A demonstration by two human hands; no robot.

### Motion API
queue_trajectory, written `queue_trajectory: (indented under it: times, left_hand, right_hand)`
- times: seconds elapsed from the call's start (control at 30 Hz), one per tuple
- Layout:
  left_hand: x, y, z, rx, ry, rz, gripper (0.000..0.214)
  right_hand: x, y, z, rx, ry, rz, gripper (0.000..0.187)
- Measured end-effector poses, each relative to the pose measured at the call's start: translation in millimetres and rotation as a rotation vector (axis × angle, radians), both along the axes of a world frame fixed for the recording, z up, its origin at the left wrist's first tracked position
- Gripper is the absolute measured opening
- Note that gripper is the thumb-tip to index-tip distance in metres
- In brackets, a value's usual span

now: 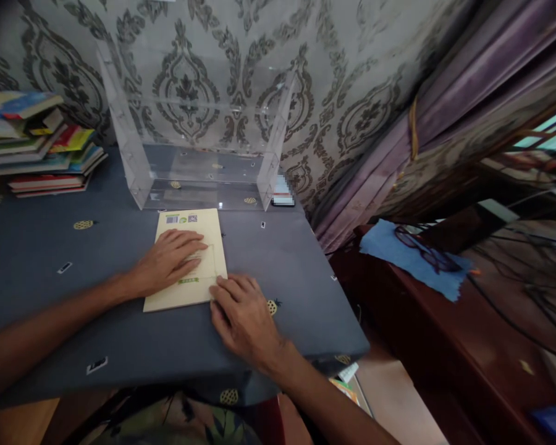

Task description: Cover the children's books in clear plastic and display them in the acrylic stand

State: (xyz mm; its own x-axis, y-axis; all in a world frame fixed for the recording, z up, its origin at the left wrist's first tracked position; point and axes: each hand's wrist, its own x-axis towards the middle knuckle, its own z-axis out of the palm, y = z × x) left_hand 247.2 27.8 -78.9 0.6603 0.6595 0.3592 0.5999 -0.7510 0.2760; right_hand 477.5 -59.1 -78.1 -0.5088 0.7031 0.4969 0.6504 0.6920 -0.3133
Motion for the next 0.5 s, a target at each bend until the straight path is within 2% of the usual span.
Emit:
queue_trajectory:
  times: [0.1,0.17,0.27,0.33,0.43,0.5]
  left_hand:
    - [-3.7,6.9,0.6,0.01,0.001,0.007,0.033]
    - [-5.0,10.8,5.4,-0.02,0.003,-0.022,0.033]
    - [-2.6,14.4,14.3,-0.06,0.037,-0.012,0.034]
    - [1.8,15.5,18.1,-0.046,0.081,0.009,0.035]
    - [11.4,15.4,18.2,0.054,0.175,0.042,0.035]
    - [18.5,14.0,15.6,0.129,0.25,0.083,0.035]
  right_hand:
    - [-10.2,-11.2,3.9,-0.02,-0.003,0.006,0.018]
    - [-22.8,-19.0,7.0,-0.052,-0.035,0.071,0.018]
    - [-49.1,-23.9,9.7,-0.074,-0.139,0.329,0.024]
    - [-66.3,-20.0,9.3,-0.031,-0.197,0.516,0.025]
    - [-79.5,-4.2,7.4,0.05,-0.217,0.672,0.024]
    - [-75.6,11.8,7.4,0.045,-0.175,0.747,0.019]
